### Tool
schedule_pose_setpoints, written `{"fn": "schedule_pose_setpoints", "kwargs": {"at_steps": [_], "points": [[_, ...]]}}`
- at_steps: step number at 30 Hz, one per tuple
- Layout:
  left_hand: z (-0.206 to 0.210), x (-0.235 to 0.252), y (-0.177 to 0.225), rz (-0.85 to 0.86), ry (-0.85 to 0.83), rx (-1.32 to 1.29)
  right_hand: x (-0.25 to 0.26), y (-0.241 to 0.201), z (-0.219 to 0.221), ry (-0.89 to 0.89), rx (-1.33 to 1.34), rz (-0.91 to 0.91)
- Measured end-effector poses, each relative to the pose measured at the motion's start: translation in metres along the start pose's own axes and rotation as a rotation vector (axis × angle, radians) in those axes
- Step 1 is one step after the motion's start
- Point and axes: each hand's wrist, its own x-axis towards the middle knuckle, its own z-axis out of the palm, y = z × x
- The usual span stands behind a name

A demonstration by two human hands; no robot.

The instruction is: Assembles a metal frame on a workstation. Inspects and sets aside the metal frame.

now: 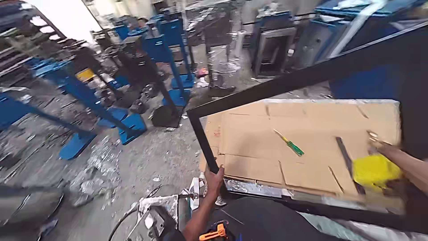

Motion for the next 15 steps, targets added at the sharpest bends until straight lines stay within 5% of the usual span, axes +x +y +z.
{"fn": "schedule_pose_setpoints", "kwargs": {"at_steps": [6, 15], "points": [[0.021, 0.025, 0.029, 0.010, -0.171, 0.193, 0.004, 0.055, 0.008, 0.091, -0.132, 0.390], [0.064, 0.095, 0.055, 0.040, -0.303, 0.356, 0.019, 0.152, 0.070, -0.039, -0.042, 0.525]]}}
